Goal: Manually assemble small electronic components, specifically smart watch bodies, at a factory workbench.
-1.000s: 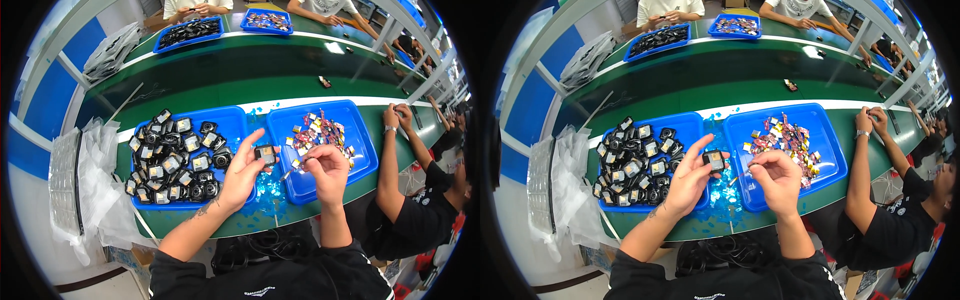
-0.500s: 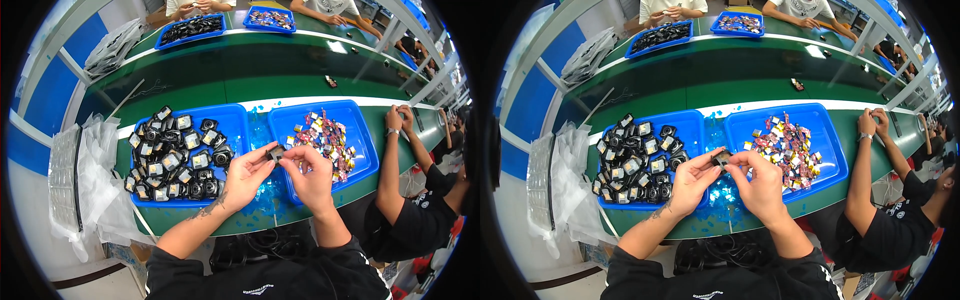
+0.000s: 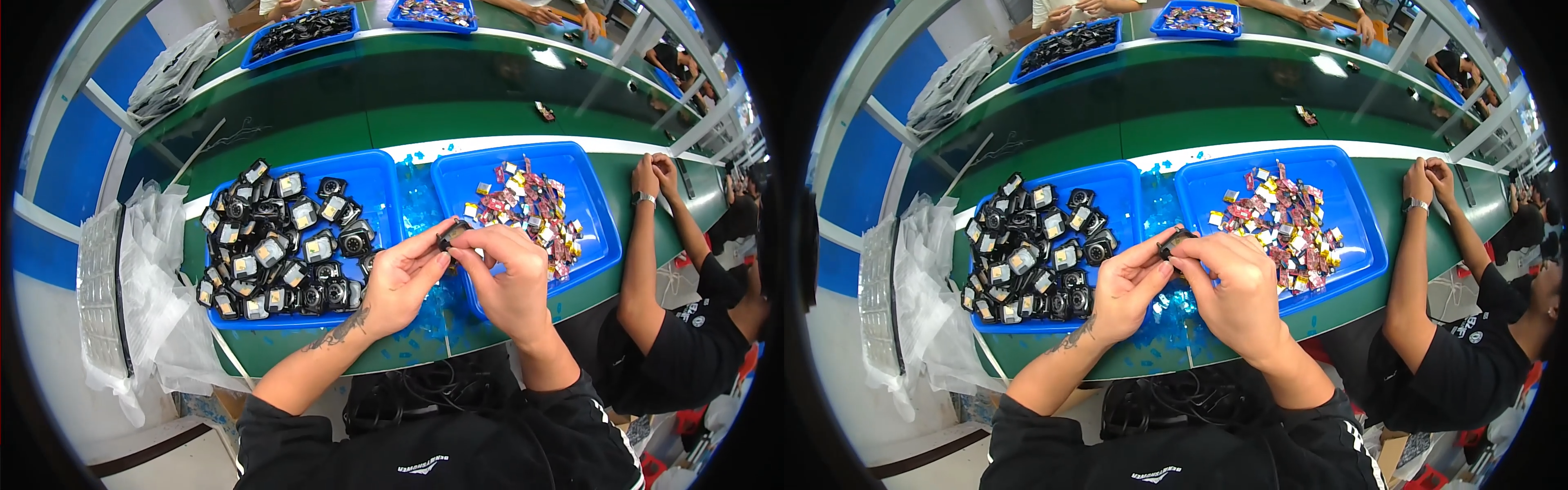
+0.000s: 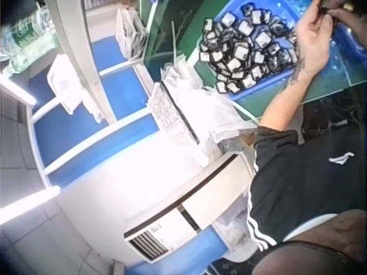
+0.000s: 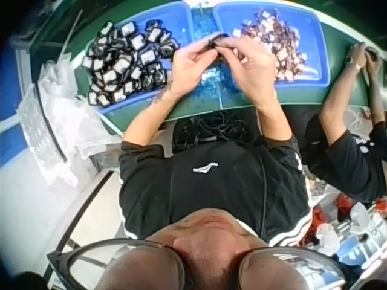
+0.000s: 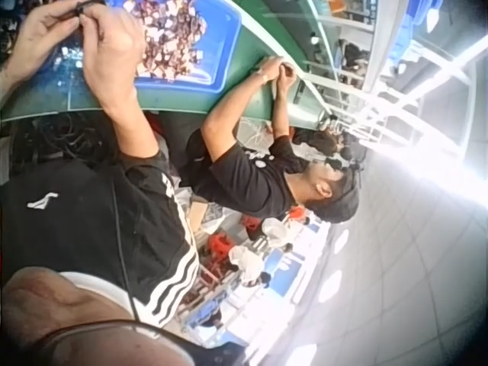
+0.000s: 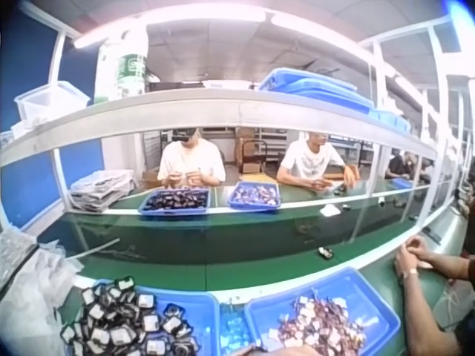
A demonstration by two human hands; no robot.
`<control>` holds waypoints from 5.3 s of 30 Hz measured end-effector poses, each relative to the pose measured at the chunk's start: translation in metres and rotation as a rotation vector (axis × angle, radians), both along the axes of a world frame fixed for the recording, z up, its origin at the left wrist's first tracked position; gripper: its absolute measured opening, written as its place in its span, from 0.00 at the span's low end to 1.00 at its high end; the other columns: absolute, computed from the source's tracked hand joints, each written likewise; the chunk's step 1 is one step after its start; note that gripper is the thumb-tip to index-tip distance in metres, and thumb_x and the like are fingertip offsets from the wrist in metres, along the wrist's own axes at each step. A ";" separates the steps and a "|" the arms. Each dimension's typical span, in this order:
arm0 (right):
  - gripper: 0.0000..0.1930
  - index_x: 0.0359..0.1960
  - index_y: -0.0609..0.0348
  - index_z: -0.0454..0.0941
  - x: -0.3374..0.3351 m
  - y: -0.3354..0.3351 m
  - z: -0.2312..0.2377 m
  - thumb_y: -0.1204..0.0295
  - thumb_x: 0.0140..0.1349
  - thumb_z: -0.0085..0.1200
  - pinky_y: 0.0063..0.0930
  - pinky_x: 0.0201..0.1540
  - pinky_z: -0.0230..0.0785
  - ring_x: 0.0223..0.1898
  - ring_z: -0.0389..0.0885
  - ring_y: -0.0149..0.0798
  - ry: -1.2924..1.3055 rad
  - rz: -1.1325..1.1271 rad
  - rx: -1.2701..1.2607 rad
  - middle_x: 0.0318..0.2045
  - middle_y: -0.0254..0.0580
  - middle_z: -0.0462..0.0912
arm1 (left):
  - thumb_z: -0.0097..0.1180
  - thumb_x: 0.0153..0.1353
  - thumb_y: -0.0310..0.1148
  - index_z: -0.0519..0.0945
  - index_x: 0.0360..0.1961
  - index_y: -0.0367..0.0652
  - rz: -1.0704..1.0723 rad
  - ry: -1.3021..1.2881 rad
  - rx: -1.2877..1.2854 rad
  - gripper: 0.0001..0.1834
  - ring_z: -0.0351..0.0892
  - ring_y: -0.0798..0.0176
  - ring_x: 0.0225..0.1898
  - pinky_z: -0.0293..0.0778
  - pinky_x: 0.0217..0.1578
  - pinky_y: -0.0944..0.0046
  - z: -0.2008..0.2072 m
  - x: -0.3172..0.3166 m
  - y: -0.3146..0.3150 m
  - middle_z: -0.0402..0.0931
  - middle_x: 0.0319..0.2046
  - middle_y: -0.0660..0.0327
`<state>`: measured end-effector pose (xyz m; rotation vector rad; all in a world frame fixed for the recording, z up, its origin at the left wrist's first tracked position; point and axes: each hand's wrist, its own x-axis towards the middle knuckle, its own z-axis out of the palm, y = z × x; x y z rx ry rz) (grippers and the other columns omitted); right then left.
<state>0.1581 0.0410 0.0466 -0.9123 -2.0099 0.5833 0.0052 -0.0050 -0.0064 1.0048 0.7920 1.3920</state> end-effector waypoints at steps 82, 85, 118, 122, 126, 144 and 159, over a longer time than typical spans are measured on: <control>0.18 0.51 0.65 0.75 0.031 -0.017 -0.026 0.86 0.58 0.56 0.20 0.41 0.71 0.38 0.78 0.27 0.494 0.124 -0.515 0.35 0.40 0.80 | 0.55 0.66 0.26 0.80 0.44 0.29 -0.170 0.101 -0.355 0.11 0.82 0.62 0.43 0.83 0.42 0.62 0.010 0.003 -0.004 0.81 0.43 0.52; 0.23 0.55 0.62 0.71 0.031 -0.015 -0.020 0.87 0.57 0.56 0.20 0.39 0.72 0.37 0.78 0.27 0.406 0.112 -0.513 0.34 0.38 0.79 | 0.56 0.65 0.25 0.80 0.45 0.28 -0.145 0.169 -0.326 0.11 0.82 0.63 0.42 0.82 0.43 0.64 0.010 0.003 -0.004 0.80 0.45 0.51; 0.28 0.57 0.63 0.69 -0.022 0.094 -0.005 0.81 0.52 0.62 0.23 0.40 0.74 0.36 0.82 0.31 0.220 0.283 -0.868 0.34 0.40 0.83 | 0.59 0.59 0.24 0.53 0.69 0.43 0.351 0.647 0.036 0.39 0.78 0.56 0.51 0.77 0.48 0.61 0.028 -0.026 -0.001 0.63 0.61 0.43; 0.30 0.56 0.63 0.70 -0.053 0.214 -0.033 0.75 0.49 0.66 0.25 0.40 0.73 0.37 0.83 0.33 0.012 0.019 -0.709 0.35 0.44 0.84 | 0.63 0.55 0.34 0.78 0.44 0.41 0.527 1.747 0.051 0.16 0.77 0.49 0.43 0.74 0.45 0.56 0.047 -0.094 -0.015 0.79 0.38 0.55; 0.32 0.47 0.65 0.78 -0.081 0.265 -0.084 0.71 0.35 0.76 0.32 0.50 0.71 0.45 0.81 0.43 -0.208 -0.176 -0.428 0.41 0.51 0.82 | 0.65 0.51 0.35 0.79 0.39 0.39 0.460 1.917 -0.001 0.16 0.74 0.48 0.42 0.72 0.44 0.53 0.025 -0.114 -0.036 0.78 0.35 0.53; 0.11 0.39 0.66 0.80 -0.031 0.035 -0.018 0.70 0.62 0.60 0.23 0.34 0.77 0.32 0.83 0.29 0.264 0.392 -0.786 0.29 0.40 0.84 | 0.56 0.64 0.26 0.79 0.48 0.35 0.376 0.184 -0.108 0.12 0.77 0.74 0.36 0.74 0.36 0.76 0.040 -0.036 0.008 0.79 0.38 0.64; 0.03 0.30 0.61 0.74 0.090 0.104 -0.039 0.76 0.57 0.56 0.44 0.37 0.70 0.34 0.78 0.53 -0.298 -0.405 0.162 0.28 0.48 0.78 | 0.50 0.66 0.26 0.64 0.62 0.41 0.191 -0.072 -0.227 0.23 0.81 0.63 0.39 0.78 0.29 0.71 0.021 -0.024 0.003 0.75 0.49 0.53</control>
